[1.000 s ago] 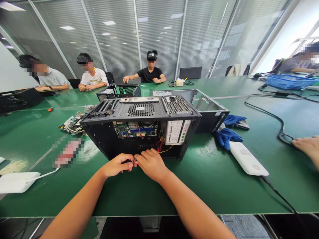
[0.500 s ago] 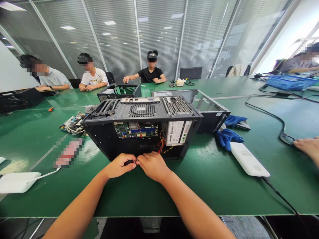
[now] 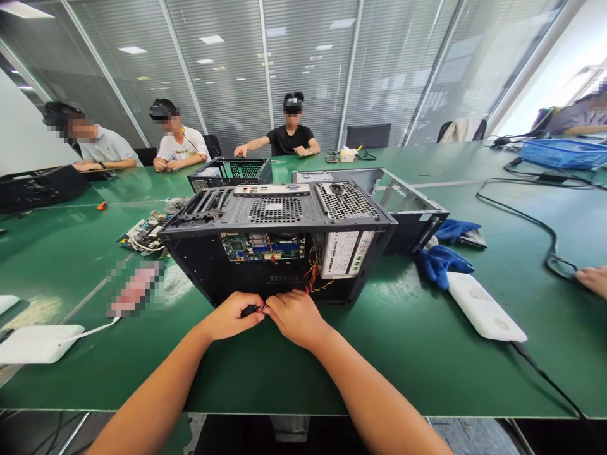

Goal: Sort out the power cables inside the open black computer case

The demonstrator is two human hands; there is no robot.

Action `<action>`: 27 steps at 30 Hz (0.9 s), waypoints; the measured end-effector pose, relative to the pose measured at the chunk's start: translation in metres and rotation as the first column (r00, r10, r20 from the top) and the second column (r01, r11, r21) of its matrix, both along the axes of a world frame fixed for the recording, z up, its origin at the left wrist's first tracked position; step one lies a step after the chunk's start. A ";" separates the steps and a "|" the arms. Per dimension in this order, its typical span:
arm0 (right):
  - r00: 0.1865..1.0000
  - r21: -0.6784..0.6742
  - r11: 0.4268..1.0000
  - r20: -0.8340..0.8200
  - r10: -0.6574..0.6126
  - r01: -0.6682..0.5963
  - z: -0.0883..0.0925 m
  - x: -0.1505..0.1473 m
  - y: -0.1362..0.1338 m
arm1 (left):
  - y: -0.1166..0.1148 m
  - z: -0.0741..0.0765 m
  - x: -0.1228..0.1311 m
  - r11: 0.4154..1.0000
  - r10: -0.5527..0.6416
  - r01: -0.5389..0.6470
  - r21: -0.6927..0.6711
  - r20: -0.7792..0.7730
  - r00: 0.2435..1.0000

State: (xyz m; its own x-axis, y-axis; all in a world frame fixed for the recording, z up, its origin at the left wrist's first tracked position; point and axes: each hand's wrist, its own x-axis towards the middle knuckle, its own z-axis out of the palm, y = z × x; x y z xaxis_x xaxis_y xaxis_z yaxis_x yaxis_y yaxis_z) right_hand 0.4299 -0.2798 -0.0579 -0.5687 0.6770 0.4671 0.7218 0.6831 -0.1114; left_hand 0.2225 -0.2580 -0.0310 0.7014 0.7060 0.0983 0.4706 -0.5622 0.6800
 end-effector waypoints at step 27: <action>0.998 -0.053 0.997 -0.026 -0.053 0.051 0.003 0.000 -0.003 | 0.008 -0.005 0.004 0.994 -0.058 0.059 0.096 -0.010 0.998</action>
State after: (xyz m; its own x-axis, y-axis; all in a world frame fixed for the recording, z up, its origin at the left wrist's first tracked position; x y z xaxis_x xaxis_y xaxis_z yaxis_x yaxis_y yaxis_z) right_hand 0.4298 -0.2824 -0.0552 -0.5193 0.7294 0.4453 0.7524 0.6374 -0.1665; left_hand 0.2262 -0.2504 -0.0360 0.7422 0.6511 0.1588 0.4394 -0.6516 0.6183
